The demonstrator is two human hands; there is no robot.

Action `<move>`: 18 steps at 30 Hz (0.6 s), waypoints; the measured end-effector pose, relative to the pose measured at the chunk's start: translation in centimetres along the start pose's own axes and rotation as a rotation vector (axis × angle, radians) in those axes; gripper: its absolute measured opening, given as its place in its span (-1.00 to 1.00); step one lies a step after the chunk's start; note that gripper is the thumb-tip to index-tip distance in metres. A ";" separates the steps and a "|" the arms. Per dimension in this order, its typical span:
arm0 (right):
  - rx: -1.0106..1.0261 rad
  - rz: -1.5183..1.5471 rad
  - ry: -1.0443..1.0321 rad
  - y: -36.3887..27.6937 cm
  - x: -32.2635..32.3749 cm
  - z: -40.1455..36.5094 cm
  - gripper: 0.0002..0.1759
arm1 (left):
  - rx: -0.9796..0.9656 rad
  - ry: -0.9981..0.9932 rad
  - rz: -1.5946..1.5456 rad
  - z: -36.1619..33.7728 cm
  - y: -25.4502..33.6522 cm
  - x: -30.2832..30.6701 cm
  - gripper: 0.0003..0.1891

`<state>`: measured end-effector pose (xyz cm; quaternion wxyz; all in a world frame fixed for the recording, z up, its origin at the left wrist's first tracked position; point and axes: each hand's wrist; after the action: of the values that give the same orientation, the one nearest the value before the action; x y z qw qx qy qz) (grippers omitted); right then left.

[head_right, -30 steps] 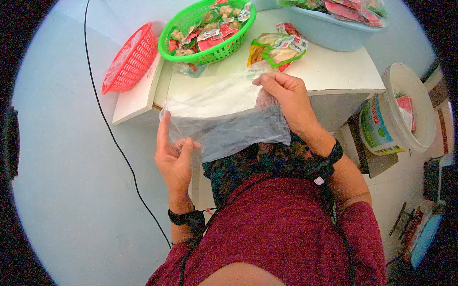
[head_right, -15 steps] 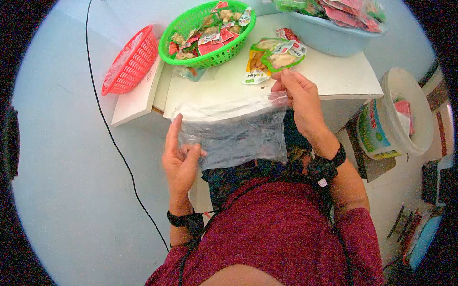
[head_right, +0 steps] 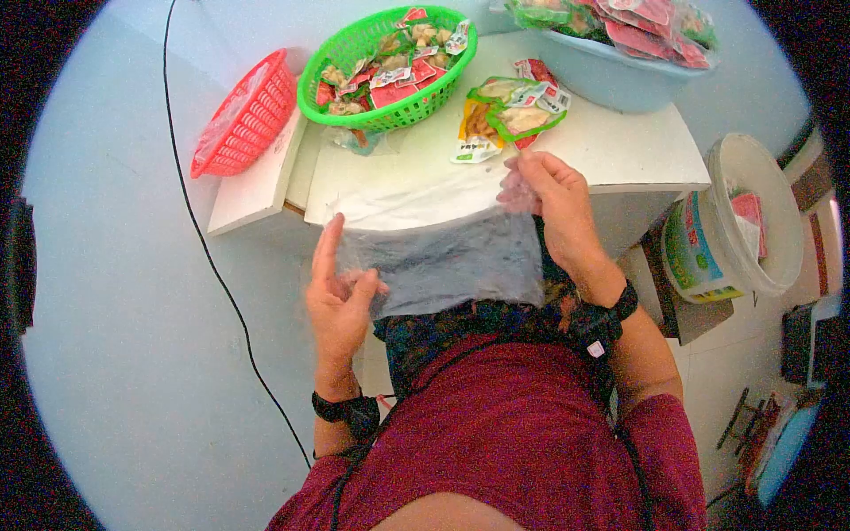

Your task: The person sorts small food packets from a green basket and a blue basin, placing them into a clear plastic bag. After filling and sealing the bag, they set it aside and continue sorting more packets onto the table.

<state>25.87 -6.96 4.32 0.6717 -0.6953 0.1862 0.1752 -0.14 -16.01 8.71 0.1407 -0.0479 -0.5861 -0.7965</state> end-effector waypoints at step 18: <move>-0.008 -0.415 -0.219 0.1 1.0 -1.8 -0.69 | -0.131 0.211 0.113 0.6 0.4 1.4 -0.26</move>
<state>26.70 -8.80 3.75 0.7067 -0.6982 -0.0355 0.1087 -1.40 -15.79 9.64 0.2428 -0.0061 -0.5112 -0.8245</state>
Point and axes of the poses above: each hand's wrist, its own z-axis towards the middle knuckle, its own x-axis out of the back of the hand, y = z × x, and after that the axes turned 1 degree about y, right-handed
